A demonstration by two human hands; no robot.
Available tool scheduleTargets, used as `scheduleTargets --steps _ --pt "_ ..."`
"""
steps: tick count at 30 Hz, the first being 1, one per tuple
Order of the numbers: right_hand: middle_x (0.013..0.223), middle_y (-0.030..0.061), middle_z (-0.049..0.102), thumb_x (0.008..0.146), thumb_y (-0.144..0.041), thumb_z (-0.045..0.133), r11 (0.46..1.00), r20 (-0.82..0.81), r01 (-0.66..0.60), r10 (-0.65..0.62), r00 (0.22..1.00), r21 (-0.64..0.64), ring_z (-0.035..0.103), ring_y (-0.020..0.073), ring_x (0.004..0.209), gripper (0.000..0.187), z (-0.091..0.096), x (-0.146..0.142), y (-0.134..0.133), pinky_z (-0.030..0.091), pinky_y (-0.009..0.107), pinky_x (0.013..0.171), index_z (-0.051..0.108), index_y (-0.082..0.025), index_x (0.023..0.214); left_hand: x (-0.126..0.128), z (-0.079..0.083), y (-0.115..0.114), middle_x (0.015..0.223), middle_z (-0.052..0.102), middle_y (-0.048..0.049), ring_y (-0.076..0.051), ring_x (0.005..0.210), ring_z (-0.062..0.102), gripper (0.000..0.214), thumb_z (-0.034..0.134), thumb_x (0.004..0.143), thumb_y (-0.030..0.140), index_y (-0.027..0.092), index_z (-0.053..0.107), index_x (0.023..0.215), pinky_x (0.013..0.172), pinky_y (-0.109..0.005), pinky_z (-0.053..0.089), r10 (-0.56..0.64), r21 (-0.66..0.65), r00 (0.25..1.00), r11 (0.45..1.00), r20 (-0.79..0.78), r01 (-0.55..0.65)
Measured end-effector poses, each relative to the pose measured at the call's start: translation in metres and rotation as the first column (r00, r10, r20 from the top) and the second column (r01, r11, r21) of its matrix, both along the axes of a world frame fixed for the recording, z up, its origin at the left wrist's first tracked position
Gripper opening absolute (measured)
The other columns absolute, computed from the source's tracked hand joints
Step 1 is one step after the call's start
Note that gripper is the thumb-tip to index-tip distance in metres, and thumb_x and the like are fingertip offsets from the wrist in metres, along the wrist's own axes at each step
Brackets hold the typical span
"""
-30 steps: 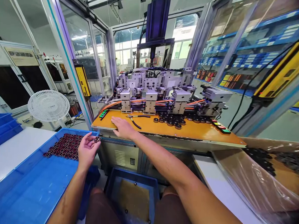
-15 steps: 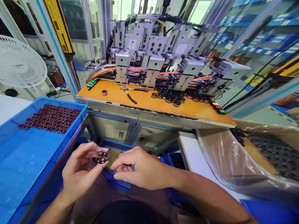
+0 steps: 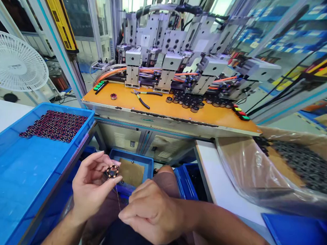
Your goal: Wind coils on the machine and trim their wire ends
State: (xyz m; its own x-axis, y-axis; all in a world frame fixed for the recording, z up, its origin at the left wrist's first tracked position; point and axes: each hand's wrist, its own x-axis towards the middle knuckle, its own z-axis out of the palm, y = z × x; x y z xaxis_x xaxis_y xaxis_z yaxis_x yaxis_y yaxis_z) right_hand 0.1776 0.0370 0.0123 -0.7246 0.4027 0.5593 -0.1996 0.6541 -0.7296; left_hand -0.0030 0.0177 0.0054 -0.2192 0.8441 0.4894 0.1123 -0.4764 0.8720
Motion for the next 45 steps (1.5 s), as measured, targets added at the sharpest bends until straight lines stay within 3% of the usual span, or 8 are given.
scheduleTargets --steps 5,9,15,19,22,27,36,45 --pt "0.065 -0.0002 0.062 0.087 -0.027 0.068 0.969 0.126 -0.182 0.204 0.971 -0.166 0.052 0.0087 0.054 0.012 0.011 0.016 0.015 0.041 0.02 0.052 0.069 -0.016 0.084 -0.002 -0.002 -0.002 0.1 0.07 -0.0001 -0.016 0.087 0.076 0.066 0.077 0.069 -0.003 0.029 0.06 0.124 0.077 -0.024 0.064 0.025 0.028 1.0 0.999 0.014 -0.026" --pt "0.088 0.0024 0.061 0.069 -0.04 0.086 0.835 0.054 0.191 -0.191 0.98 -0.516 0.055 0.0099 0.067 0.034 0.014 0.017 0.032 0.048 0.022 0.06 0.069 -0.018 0.088 -0.002 -0.005 -0.006 0.104 0.072 -0.0013 -0.014 0.086 0.075 0.073 0.076 0.067 -0.007 0.028 0.058 0.129 0.077 -0.023 0.064 0.038 0.121 0.998 0.992 -0.049 -0.032" --pt "0.11 0.0083 0.06 0.071 -0.046 0.083 0.737 -0.022 0.293 -0.386 0.922 -0.609 0.057 0.0206 0.106 0.036 0.008 -0.002 0.031 0.044 0.037 0.094 0.062 -0.018 0.069 0.002 -0.01 -0.004 0.107 0.071 -0.0029 -0.013 0.091 0.073 0.074 0.072 0.068 -0.011 0.026 0.058 0.131 0.081 -0.022 0.063 0.028 0.212 0.994 0.977 -0.109 -0.005" --pt "0.085 0.0018 0.06 0.064 -0.042 0.088 0.663 -0.028 0.22 -0.342 0.939 -0.715 0.057 0.0157 0.082 0.036 0.009 -0.009 0.029 0.046 0.031 0.077 0.061 -0.019 0.074 -0.001 -0.012 -0.003 0.107 0.072 -0.0039 -0.014 0.09 0.073 0.075 0.072 0.069 -0.011 0.026 0.057 0.133 0.08 -0.025 0.064 0.007 0.223 0.991 0.975 -0.134 0.024" --pt "0.074 -0.0014 0.059 0.06 -0.038 0.09 0.526 -0.023 0.094 -0.212 0.977 -0.845 0.052 0.0121 0.069 0.039 0.006 -0.017 0.025 0.041 0.026 0.064 0.059 -0.018 0.072 -0.001 -0.013 -0.004 0.105 0.073 -0.0042 -0.015 0.09 0.073 0.074 0.072 0.07 -0.009 0.026 0.058 0.133 0.079 -0.026 0.064 -0.016 0.227 0.99 0.973 -0.138 0.047" --pt "0.066 -0.0019 0.056 0.069 -0.043 0.083 0.389 -0.089 0.027 -0.278 0.956 -0.921 0.047 0.0104 0.063 0.036 -0.014 -0.021 0.01 0.035 0.024 0.058 0.058 -0.017 0.068 0.002 -0.012 -0.007 0.104 0.074 -0.0022 -0.014 0.087 0.075 0.072 0.075 0.069 -0.007 0.028 0.06 0.129 0.078 -0.021 0.064 -0.003 0.112 0.998 0.994 -0.065 0.01" --pt "0.075 -0.0015 0.056 0.077 -0.039 0.078 0.514 -0.087 0.074 -0.282 0.956 -0.855 0.05 0.0111 0.07 0.029 -0.012 -0.01 0.006 0.041 0.025 0.066 0.058 -0.019 0.076 0.004 -0.015 -0.011 0.109 0.076 -0.0035 -0.016 0.094 0.075 0.07 0.074 0.07 -0.007 0.029 0.061 0.128 0.083 -0.023 0.063 -0.108 0.033 0.993 0.993 -0.049 0.109" --pt "0.073 -0.0009 0.056 0.082 -0.048 0.071 0.546 -0.04 0.111 -0.257 0.966 -0.83 0.051 0.0107 0.065 0.034 -0.005 0.005 0.014 0.041 0.026 0.062 0.058 -0.017 0.079 -0.002 -0.013 -0.005 0.107 0.073 -0.0081 -0.019 0.1 0.072 0.03 0.072 0.079 0.005 0.025 0.075 0.101 0.081 -0.025 0.062 -0.344 -0.161 0.928 0.917 0.143 0.365"
